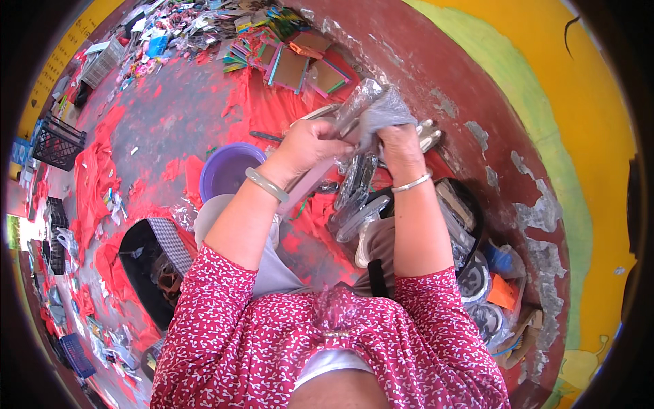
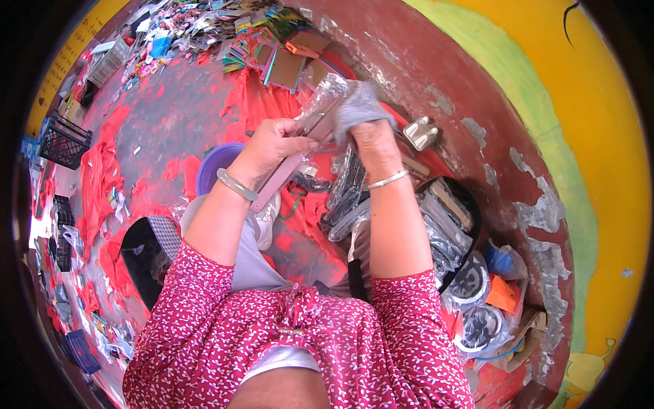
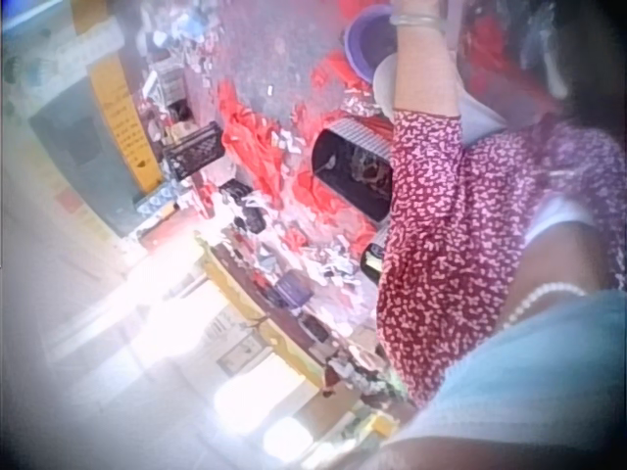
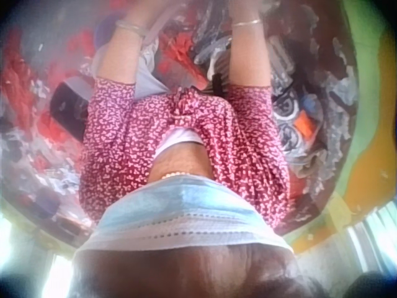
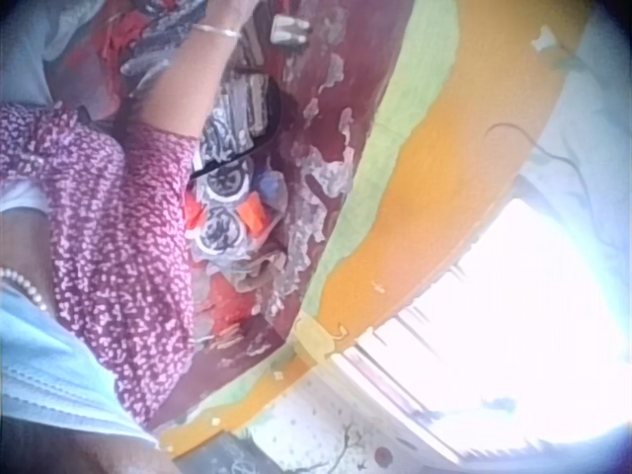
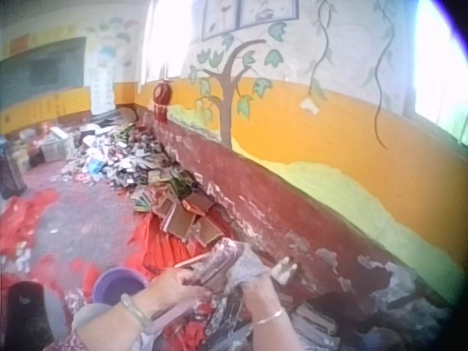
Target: The person cleans several long, silver-colored metal components by hand with a gray cloth, then places them into plastic sleeves.
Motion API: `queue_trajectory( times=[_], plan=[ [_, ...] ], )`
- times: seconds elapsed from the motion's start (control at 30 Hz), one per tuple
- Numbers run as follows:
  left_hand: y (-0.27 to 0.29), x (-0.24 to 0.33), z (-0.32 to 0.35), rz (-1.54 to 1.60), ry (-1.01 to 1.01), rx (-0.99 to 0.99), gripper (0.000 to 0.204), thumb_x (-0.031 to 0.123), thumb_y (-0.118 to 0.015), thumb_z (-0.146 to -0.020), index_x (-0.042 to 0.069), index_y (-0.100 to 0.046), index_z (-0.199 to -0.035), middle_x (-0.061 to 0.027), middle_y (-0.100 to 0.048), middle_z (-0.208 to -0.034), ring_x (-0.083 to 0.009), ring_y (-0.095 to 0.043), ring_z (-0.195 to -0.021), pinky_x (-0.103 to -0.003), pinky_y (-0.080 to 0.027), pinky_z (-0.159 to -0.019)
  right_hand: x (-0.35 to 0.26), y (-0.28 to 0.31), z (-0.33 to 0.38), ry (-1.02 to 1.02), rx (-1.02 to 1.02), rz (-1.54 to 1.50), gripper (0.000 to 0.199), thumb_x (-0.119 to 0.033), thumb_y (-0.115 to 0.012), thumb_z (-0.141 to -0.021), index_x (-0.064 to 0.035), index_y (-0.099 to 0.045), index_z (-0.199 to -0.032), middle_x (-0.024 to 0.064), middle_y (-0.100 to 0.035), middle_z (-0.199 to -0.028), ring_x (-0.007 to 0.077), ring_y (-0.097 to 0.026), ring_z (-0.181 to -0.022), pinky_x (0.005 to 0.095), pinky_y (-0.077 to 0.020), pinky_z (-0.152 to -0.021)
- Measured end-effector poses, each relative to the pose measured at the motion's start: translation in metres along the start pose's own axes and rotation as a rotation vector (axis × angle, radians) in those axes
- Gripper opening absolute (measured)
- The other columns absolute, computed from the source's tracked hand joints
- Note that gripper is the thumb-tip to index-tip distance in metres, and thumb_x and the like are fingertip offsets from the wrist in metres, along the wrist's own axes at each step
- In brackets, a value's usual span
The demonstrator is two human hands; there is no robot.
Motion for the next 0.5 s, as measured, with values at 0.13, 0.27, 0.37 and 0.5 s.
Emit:
queue_trajectory(
  times=[0.13, 0.27, 0.37, 0.5],
  plan=[
    [0.007, -0.014, -0.003, -0.353, -0.024, -0.020, 0.020, 0.014, -0.069, -0.070, -0.002, -0.064, -0.081, -0.0027, -0.060, -0.068, -0.0063, -0.053, -0.064, -0.024, -0.044, -0.060, -0.014, -0.029, 0.012, 0.110, 0.213, -0.084, 0.008, -0.003, -0.063, -0.075, -0.0038, -0.061, -0.083, -0.0011, -0.059, -0.080, 0.0070, -0.054, -0.072, 0.0228, -0.0439, -0.064],
    [-0.010, -0.007, 0.001, -0.365, -0.046, -0.033, 0.021, 0.014, -0.068, -0.070, -0.002, -0.063, -0.082, -0.0033, -0.061, -0.067, -0.0070, -0.052, -0.062, -0.026, -0.045, -0.060, -0.016, -0.020, 0.010, 0.200, 0.341, -0.156, 0.010, 0.002, -0.061, -0.074, -0.0014, -0.062, -0.084, -0.0012, -0.059, -0.078, 0.0070, -0.052, -0.070, 0.0237, -0.0434, -0.064],
    [-0.011, -0.018, -0.003, -0.346, -0.067, -0.054, 0.021, 0.014, -0.067, -0.069, -0.001, -0.064, -0.083, -0.0055, -0.062, -0.067, -0.0075, -0.053, -0.061, -0.027, -0.045, -0.060, -0.019, -0.014, 0.012, 0.118, 0.490, -0.077, 0.009, -0.005, -0.059, -0.076, -0.0026, -0.061, -0.084, 0.0024, -0.060, -0.079, 0.0121, -0.055, -0.068, 0.0261, -0.0445, -0.061],
    [-0.013, -0.015, -0.002, -0.528, -0.143, -0.082, 0.014, 0.012, -0.064, -0.074, -0.001, -0.064, -0.080, 0.0003, -0.057, -0.062, -0.0042, -0.050, -0.059, -0.023, -0.041, -0.053, -0.002, 0.008, 0.003, -0.028, 0.489, -0.143, 0.015, -0.016, -0.057, -0.080, -0.0031, -0.060, -0.086, 0.0054, -0.060, -0.081, 0.0171, -0.057, -0.069, 0.0295, -0.0464, -0.062]
  ],
)
Point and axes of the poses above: each hand's wrist, its own z-axis away from the middle knuckle, its own y-axis out of the back of the hand, x = y × z, the point moved 4 cm from there along -z, towards the middle knuckle
